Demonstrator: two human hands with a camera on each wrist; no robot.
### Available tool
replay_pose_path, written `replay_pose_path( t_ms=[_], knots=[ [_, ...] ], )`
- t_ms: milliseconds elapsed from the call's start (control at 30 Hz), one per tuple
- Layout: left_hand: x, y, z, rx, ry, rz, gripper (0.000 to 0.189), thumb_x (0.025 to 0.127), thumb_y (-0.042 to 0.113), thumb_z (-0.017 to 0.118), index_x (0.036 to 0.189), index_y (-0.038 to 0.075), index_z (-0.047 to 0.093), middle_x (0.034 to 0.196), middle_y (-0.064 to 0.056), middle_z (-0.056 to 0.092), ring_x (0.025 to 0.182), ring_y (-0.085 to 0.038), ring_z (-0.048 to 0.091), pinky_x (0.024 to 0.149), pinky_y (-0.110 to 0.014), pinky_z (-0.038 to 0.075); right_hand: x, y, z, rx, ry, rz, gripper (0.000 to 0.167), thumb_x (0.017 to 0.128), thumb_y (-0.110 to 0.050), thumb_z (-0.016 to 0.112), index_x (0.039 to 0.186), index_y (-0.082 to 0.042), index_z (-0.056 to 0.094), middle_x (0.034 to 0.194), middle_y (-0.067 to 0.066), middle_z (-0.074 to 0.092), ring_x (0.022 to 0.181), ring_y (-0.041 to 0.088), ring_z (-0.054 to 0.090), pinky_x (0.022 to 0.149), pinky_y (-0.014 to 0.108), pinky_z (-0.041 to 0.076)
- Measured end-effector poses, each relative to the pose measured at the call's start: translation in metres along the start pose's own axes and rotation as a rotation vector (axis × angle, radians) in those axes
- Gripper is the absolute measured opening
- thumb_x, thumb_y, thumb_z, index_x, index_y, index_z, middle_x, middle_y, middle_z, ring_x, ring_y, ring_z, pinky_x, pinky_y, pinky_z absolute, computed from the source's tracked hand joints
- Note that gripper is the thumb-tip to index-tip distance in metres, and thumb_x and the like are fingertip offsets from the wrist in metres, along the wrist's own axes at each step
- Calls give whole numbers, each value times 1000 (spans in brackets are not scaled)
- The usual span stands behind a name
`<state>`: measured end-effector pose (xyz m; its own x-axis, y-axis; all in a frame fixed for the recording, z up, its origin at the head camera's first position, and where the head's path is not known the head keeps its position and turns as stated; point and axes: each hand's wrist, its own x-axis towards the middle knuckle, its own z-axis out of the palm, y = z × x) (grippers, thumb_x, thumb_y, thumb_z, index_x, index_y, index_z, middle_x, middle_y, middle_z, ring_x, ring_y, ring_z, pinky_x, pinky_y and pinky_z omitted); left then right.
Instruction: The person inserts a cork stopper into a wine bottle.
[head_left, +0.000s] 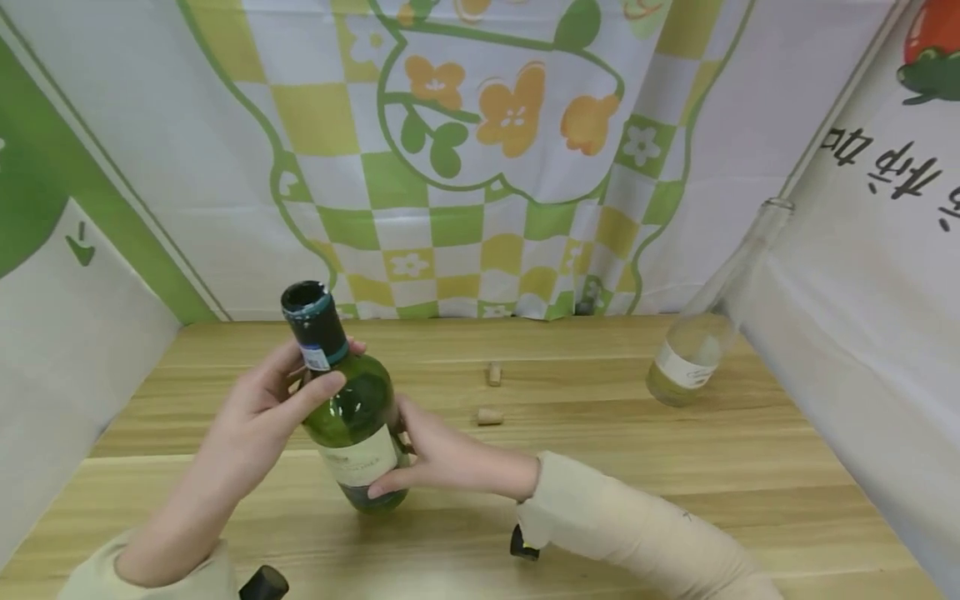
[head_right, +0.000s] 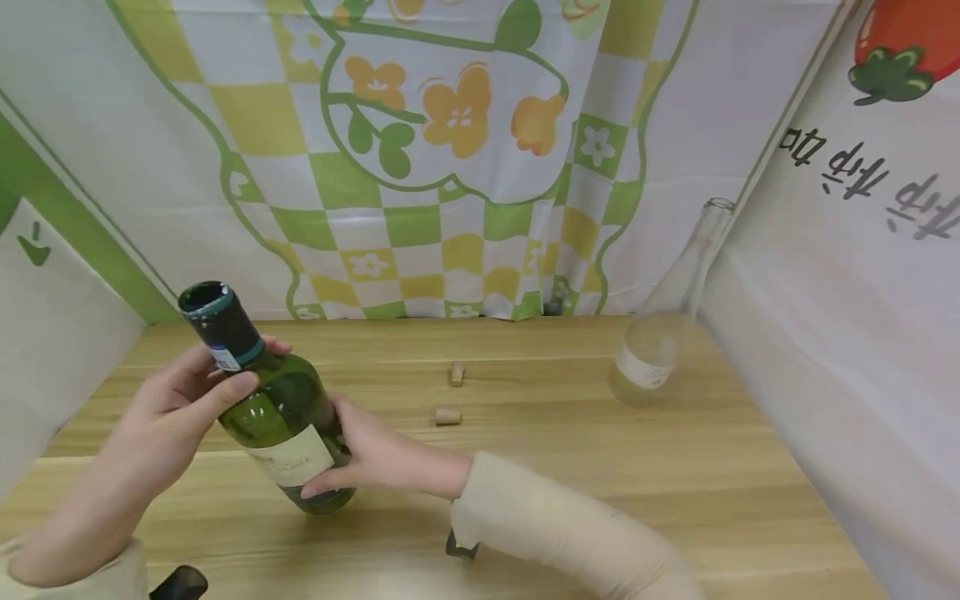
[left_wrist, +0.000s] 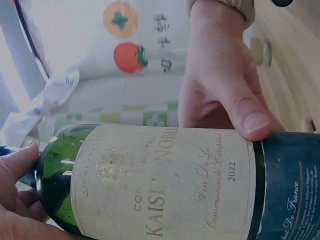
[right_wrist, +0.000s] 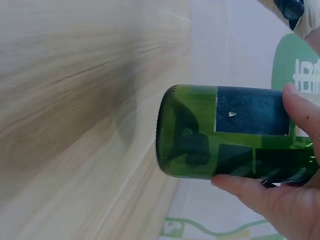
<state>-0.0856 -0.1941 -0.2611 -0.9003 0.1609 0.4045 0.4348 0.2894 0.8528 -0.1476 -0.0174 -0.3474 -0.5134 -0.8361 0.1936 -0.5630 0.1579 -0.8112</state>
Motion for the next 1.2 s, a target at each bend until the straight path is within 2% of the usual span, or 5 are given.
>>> replay_pose_path(
  t_ms=[200,500,600,867,1200],
  knots=[
    [6,9,24,-48,-59,-2,30,92,6,51,122,9,54,116,1,60,111,-13,50,85,-20,44,-31,-5,-16,-27,16,42,78,73,-16,76,132,-9,25,124,6,50,112,9,48,91,21,42],
    [13,12,57,-149,-150,-40,33,91,12,56,124,11,52,121,-2,57,115,-16,49,91,-47,40,-67,-6,-31,18,71,176,89,70,-14,78,138,-12,21,129,5,46,114,18,48,88,27,45],
    [15,12,68,-199,-174,-31,33,90,12,57,123,11,53,122,-2,57,113,-17,50,92,-46,41,-80,-4,-35,31,96,222,92,70,-16,79,140,-13,20,134,5,41,119,20,45,89,32,45],
    [16,12,93,-287,-230,-50,33,89,14,59,122,14,54,124,-1,55,110,-17,53,91,-44,42,-104,3,-38,10,142,234,98,68,-17,80,142,-15,17,138,11,36,121,26,42,84,35,48],
    [16,5,111,-272,-256,-66,34,89,16,60,122,15,53,118,0,58,102,-14,57,88,-38,45,-119,15,-36,40,157,186,86,67,-13,80,136,-8,28,130,13,45,112,25,50,81,28,49]
  ],
)
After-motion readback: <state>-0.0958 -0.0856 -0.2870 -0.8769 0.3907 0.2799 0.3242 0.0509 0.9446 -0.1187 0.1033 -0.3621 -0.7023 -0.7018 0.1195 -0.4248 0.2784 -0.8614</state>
